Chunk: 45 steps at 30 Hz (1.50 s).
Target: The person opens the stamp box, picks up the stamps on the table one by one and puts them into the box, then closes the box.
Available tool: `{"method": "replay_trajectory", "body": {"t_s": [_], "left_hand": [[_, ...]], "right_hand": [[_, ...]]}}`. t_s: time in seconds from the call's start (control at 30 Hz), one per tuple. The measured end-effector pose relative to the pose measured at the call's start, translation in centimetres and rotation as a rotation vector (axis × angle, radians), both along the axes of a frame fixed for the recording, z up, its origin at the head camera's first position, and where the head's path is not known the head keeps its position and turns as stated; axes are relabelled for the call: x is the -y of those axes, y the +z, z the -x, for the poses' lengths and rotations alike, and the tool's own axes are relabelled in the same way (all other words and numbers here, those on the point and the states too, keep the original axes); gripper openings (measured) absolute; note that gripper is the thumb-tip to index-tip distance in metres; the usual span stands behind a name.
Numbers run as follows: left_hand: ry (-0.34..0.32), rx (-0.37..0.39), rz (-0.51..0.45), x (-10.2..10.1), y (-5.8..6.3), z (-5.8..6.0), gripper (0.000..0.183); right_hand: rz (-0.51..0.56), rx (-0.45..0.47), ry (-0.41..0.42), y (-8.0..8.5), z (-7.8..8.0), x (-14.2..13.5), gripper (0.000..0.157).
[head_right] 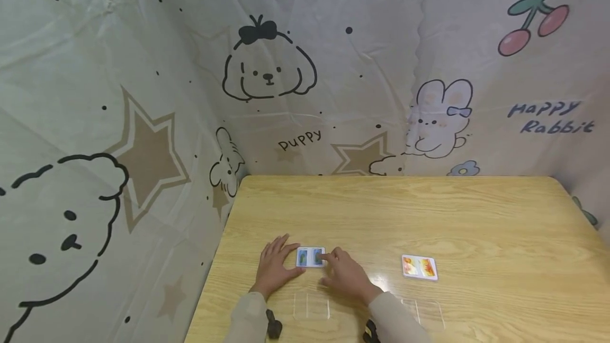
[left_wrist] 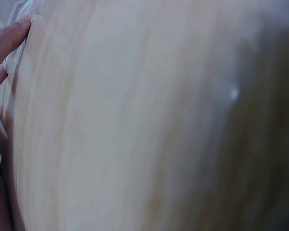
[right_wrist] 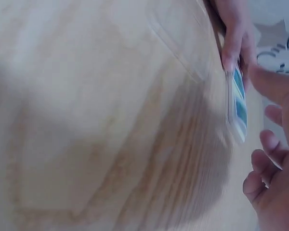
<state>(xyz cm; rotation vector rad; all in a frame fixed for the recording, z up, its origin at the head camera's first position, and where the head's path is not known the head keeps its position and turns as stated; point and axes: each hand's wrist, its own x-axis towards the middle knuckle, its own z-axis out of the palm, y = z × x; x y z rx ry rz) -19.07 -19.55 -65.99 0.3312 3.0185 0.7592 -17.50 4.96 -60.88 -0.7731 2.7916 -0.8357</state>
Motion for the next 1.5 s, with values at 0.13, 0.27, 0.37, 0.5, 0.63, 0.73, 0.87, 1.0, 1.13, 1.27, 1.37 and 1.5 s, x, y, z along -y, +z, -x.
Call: {"method": "replay_trajectory", "body": {"t_s": [0.13,0.27,0.37,0.5,0.63,0.73,0.87,1.0,1.13,1.27,1.37,1.5], "left_hand": [[-0.002,-0.007,0.001,0.3,-0.3,0.0,0.072],[0.004,-0.009,-0.002,0.5,-0.5,0.0,0.072],[0.007,-0.017,0.001,0.6,-0.7,0.0,0.073],[0.007,-0.011,0.007,0.7,-0.8,0.2,0.074],[0.009,-0.001,0.0,0.7,-0.9,0.3,0.074],[0.01,-0.005,-0.001,0.7,-0.8,0.3,0.074],[0.007,-0.008,-0.007,0.7,-0.7,0.2,0.072],[0.004,0.009,-0.009,0.6,-0.3,0.2,0.072],[0.003,0.006,-0.015,0.5,-0.2,0.2,0.072],[0.001,-0.021,-0.021,0.3,-0.4,0.2,0.072],[-0.001,-0.03,-0.02,0.2,-0.6,0.3,0.072],[0.004,-0.026,-0.006,0.1,-0.7,0.3,0.074]], "right_hand": [[-0.052,-0.061,0.146,-0.1,-1.5,-0.3,0.073],[-0.119,-0.127,0.244,-0.2,-3.0,-0.1,0.088],[-0.15,-0.151,0.278,0.1,-3.7,0.1,0.097],[-0.17,-0.136,0.279,0.3,-4.2,0.2,0.1],[-0.17,-0.133,0.267,0.0,-4.4,0.2,0.1],[-0.177,-0.145,0.25,-0.4,-4.6,0.3,0.096],[-0.202,-0.152,0.231,-0.9,-4.8,0.7,0.081],[-0.216,-0.149,0.221,-1.0,-5.0,1.1,0.067],[-0.204,-0.139,0.225,-0.6,-5.1,1.3,0.061],[-0.174,-0.129,0.245,-0.4,-4.9,1.0,0.058],[-0.137,-0.12,0.253,-0.1,-4.4,0.5,0.06],[-0.09,-0.112,0.246,0.7,-3.4,-0.1,0.062]]}}
